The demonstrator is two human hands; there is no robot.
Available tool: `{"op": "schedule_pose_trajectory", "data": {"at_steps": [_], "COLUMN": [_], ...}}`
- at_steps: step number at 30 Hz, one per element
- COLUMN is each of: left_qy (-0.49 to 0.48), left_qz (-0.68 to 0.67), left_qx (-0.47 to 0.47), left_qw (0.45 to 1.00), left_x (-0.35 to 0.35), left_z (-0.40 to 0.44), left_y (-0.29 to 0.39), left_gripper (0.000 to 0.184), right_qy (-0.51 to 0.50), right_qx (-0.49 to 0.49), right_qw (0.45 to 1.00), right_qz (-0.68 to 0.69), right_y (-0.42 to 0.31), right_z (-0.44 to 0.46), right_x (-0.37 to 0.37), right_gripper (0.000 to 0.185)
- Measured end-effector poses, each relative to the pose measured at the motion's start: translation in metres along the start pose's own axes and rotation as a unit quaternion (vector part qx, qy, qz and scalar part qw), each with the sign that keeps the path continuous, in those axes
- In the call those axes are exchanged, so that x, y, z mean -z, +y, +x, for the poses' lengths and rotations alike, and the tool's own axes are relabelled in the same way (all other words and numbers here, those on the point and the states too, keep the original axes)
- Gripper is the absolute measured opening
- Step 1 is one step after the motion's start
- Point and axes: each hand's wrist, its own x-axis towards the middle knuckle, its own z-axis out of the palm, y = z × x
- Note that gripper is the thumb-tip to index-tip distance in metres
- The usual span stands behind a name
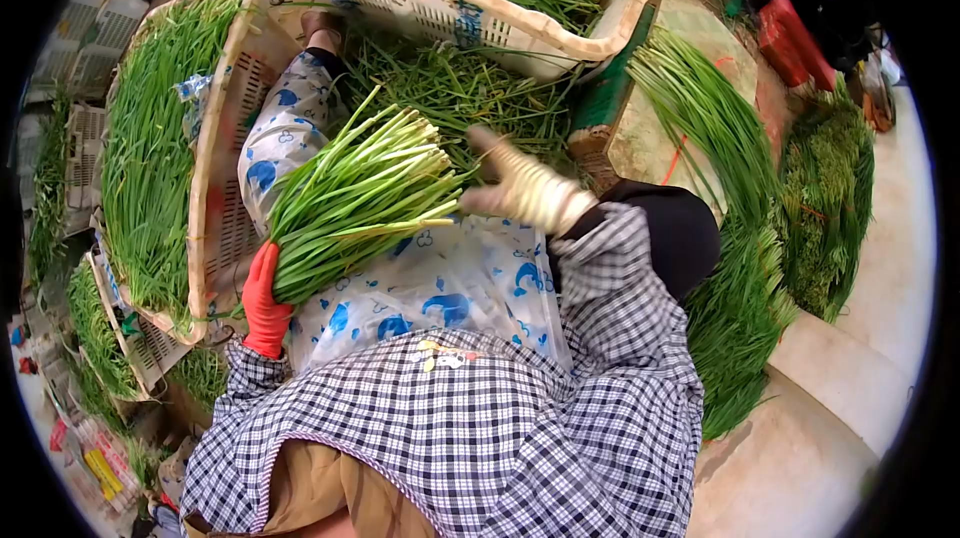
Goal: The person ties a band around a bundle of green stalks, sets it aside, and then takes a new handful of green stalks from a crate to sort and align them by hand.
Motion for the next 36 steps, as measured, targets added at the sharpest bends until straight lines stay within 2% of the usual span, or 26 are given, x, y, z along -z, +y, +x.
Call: {"op": "schedule_pose_trajectory", "data": {"at_steps": [2, 3, 5, 6, 7, 9, 11, 12, 13, 15, 16, 18, 19, 20, 21, 22, 24, 26, 27, 29, 31, 33, 35, 36], "left_qy": [0.005, 0.011, 0.005, 0.000, 0.000, 0.009, 0.016, 0.025, 0.023, 0.022, 0.022, 0.026, 0.028, 0.025, 0.021, 0.012, 0.019, 0.027, 0.026, 0.025, 0.026, 0.023, 0.022, 0.016], "left_qz": [-0.003, -0.003, 0.008, 0.015, 0.015, -0.004, 0.001, 0.008, 0.007, 0.005, 0.005, -0.015, -0.011, -0.003, 0.004, 0.004, 0.000, -0.006, -0.009, -0.011, 0.003, 0.008, 0.014, 0.020], "left_qx": [-0.005, -0.010, -0.004, -0.002, -0.003, -0.001, -0.004, -0.009, -0.012, -0.007, -0.008, -0.006, -0.004, -0.009, -0.014, -0.003, -0.002, -0.006, -0.007, -0.005, -0.006, 0.000, 0.008, 0.014], "left_qw": [1.000, 1.000, 1.000, 1.000, 1.000, 1.000, 1.000, 1.000, 1.000, 1.000, 1.000, 1.000, 1.000, 1.000, 1.000, 1.000, 1.000, 1.000, 1.000, 1.000, 1.000, 1.000, 1.000, 1.000], "left_x": [-0.001, 0.000, 0.000, 0.000, 0.000, -0.001, -0.004, -0.005, -0.005, -0.005, -0.006, -0.005, -0.004, -0.004, -0.004, -0.003, -0.005, -0.007, -0.006, -0.004, -0.002, -0.001, 0.001, 0.001], "left_z": [0.001, 0.001, -0.001, 0.000, 0.000, -0.001, -0.002, -0.002, -0.001, -0.001, 0.000, -0.002, -0.003, -0.003, -0.004, -0.004, -0.005, -0.002, -0.001, -0.002, -0.001, -0.001, -0.001, -0.001], "left_y": [0.002, 0.003, 0.003, 0.002, 0.001, 0.001, 0.001, 0.000, 0.001, 0.002, 0.002, 0.001, 0.000, -0.001, -0.001, 0.000, -0.001, -0.001, -0.001, 0.001, 0.002, 0.005, 0.007, 0.007], "left_gripper": [0.081, 0.081, 0.080, 0.080, 0.080, 0.078, 0.078, 0.077, 0.077, 0.078, 0.078, 0.078, 0.078, 0.079, 0.080, 0.082, 0.082, 0.082, 0.082, 0.082, 0.081, 0.081, 0.080, 0.080], "right_qy": [-0.062, 0.062, 0.067, 0.125, 0.212, 0.227, 0.153, 0.087, 0.042, -0.002, -0.017, -0.078, -0.123, -0.023, 0.031, 0.070, 0.183, 0.229, 0.167, 0.052, 0.041, 0.075, 0.041, 0.057], "right_qx": [-0.187, -0.128, -0.152, -0.069, 0.016, -0.136, -0.227, -0.125, -0.061, -0.018, -0.029, -0.123, -0.207, -0.222, -0.132, -0.192, -0.287, -0.298, -0.220, -0.156, -0.079, -0.130, -0.191, -0.171], "right_qw": [0.968, 0.959, 0.961, 0.974, 0.952, 0.950, 0.935, 0.988, 0.986, 0.981, 0.986, 0.985, 0.969, 0.973, 0.991, 0.974, 0.900, 0.875, 0.896, 0.964, 0.996, 0.952, 0.934, 0.952], "right_qz": [0.156, 0.246, 0.221, 0.175, 0.221, 0.167, 0.226, 0.041, -0.148, -0.191, -0.161, -0.094, -0.060, 0.052, 0.019, 0.102, 0.273, 0.306, 0.348, 0.208, 0.032, 0.266, 0.299, 0.248], "right_y": [-0.031, -0.031, -0.031, -0.026, -0.025, -0.023, -0.028, -0.006, -0.013, -0.018, -0.005, -0.004, -0.012, 0.042, 0.027, 0.021, 0.011, 0.025, 0.028, 0.005, -0.024, -0.019, -0.021, -0.022], "right_z": [0.003, 0.007, 0.006, 0.008, 0.010, 0.005, -0.004, -0.009, -0.010, -0.009, -0.006, 0.008, 0.019, 0.013, 0.017, 0.017, 0.017, 0.015, 0.018, 0.023, 0.028, 0.035, 0.033, 0.032], "right_x": [-0.025, -0.042, -0.022, -0.017, -0.009, 0.041, 0.069, 0.064, 0.049, 0.006, -0.023, -0.048, -0.046, -0.058, -0.031, -0.013, 0.025, 0.033, 0.027, 0.004, -0.026, -0.042, -0.038, -0.038], "right_gripper": [0.074, 0.049, 0.023, 0.016, 0.014, 0.017, 0.032, 0.053, 0.070, 0.077, 0.079, 0.075, 0.068, 0.041, 0.022, 0.019, 0.015, 0.015, 0.016, 0.021, 0.023, 0.023, 0.022, 0.022]}}
